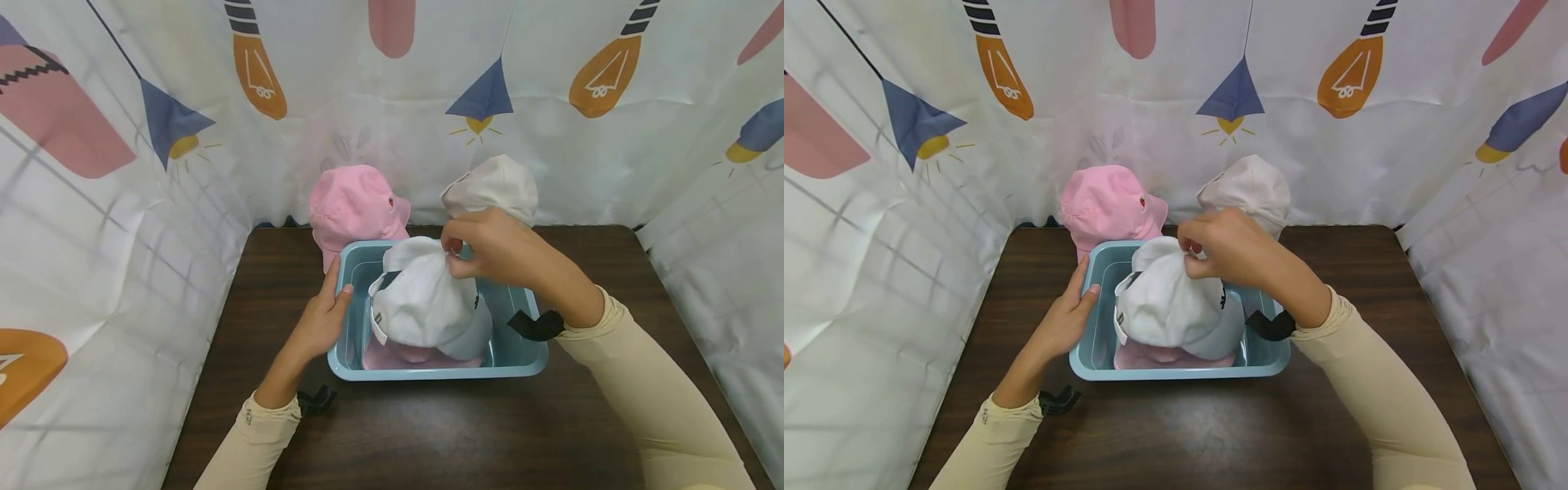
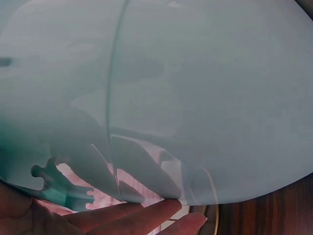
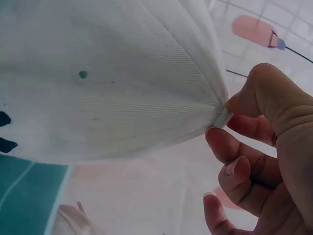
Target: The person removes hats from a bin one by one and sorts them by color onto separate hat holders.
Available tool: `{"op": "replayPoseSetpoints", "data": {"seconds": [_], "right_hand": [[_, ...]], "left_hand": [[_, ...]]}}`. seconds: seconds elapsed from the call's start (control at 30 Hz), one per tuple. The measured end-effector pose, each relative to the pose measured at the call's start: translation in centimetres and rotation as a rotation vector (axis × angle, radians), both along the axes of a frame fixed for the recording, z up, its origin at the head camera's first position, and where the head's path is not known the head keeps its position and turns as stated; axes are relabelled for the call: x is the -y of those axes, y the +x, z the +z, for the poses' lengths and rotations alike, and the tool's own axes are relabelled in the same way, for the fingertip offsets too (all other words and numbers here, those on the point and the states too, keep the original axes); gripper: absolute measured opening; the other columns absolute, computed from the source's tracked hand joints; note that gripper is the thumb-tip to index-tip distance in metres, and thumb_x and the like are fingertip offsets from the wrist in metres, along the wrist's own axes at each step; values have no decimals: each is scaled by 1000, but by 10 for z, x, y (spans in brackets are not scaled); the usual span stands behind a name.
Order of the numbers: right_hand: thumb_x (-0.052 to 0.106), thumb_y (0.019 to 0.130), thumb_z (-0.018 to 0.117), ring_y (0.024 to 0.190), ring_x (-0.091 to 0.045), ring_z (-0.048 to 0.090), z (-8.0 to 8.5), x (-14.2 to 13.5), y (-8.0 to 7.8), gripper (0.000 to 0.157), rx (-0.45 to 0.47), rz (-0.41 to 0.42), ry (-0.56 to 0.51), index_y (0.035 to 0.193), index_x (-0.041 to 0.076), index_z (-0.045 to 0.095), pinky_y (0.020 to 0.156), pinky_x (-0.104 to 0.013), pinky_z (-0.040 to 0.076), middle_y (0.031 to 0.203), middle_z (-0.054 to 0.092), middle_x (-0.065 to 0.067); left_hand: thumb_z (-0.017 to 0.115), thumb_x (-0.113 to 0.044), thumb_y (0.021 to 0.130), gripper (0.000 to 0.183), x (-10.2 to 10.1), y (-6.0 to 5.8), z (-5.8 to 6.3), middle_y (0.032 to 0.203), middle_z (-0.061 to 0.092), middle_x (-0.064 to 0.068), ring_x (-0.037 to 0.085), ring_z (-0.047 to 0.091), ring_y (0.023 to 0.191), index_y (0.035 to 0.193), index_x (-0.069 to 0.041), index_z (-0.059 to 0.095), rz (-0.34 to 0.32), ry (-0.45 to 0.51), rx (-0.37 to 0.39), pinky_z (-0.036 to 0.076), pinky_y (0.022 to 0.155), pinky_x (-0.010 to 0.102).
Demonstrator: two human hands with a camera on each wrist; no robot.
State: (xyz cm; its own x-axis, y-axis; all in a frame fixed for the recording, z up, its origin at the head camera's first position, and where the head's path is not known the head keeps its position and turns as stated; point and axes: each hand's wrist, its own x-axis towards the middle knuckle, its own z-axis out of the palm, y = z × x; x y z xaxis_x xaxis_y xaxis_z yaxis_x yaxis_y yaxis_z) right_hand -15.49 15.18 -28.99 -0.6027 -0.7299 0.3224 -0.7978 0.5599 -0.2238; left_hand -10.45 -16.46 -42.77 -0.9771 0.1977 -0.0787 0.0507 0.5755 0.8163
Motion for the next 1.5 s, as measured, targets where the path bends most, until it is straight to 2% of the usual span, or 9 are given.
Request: {"op": "replayPoseSetpoints", "data": {"seconds": [0.17, 0.37, 0.57, 0.67, 1.0, 1.23, 1.4, 1.5], "right_hand": [[3, 79, 70, 68, -12, 56, 16, -8, 0, 11, -41, -3, -55, 83, 14, 68, 61, -29, 45, 74, 65, 2], [3, 79, 71, 65, -12, 53, 39, -19, 1, 9, -193, 8, -122, 81, 10, 67, 58, -29, 43, 71, 63, 0], [4, 79, 72, 69, -10, 52, 59, -27, 3, 9, -233, -60, -118, 86, 9, 69, 63, -22, 39, 73, 64, 0], [8, 80, 70, 70, -10, 51, 69, -32, 2, 6, -283, -81, -114, 86, 9, 69, 64, -20, 35, 74, 64, -1], [10, 83, 67, 71, -10, 46, 106, -53, -2, 11, -425, -126, -90, 90, 2, 70, 63, -21, 30, 73, 66, -8], [9, 85, 66, 72, -16, 47, 120, -63, -11, 13, -432, -222, -83, 91, -2, 71, 65, -28, 31, 77, 67, -15], [11, 89, 63, 73, -21, 49, 130, -72, -19, 18, -438, -302, -16, 94, -5, 70, 67, -32, 33, 80, 66, -19], [12, 90, 63, 75, -22, 49, 135, -76, -25, 20, -408, -360, 12, 95, -6, 70, 68, -33, 34, 83, 66, -21]], "left_hand": [[36, -39, 111, 67, -1, 1, 2, 164, 33, 22, 46, 52, 135, 166, -24, 1, -9, 13, -6, 47, 102, 65], [36, -39, 111, 67, -1, 1, 3, 164, 33, 21, 47, 51, 135, 166, -24, 1, -16, 17, -11, 46, 102, 66], [36, -38, 112, 67, -1, 1, 3, 164, 33, 22, 47, 53, 133, 166, -25, 0, -18, 25, -3, 48, 99, 66], [36, -38, 112, 66, -1, 0, 3, 163, 34, 22, 47, 56, 130, 166, -26, 0, -24, 33, -3, 50, 96, 66], [35, -36, 112, 66, 0, 0, 1, 164, 32, 21, 48, 56, 130, 166, -26, -1, -31, 37, 2, 51, 96, 66], [35, -38, 112, 66, 1, 1, 1, 164, 33, 20, 46, 57, 129, 166, -27, -1, -25, 35, 1, 51, 96, 65], [35, -39, 112, 67, 1, 1, 1, 166, 30, 18, 46, 54, 133, 166, -27, -2, -29, 38, 7, 48, 100, 66], [34, -39, 112, 67, 1, 1, 1, 167, 28, 18, 45, 52, 135, 166, -26, -2, -29, 37, 11, 46, 102, 66]]}}
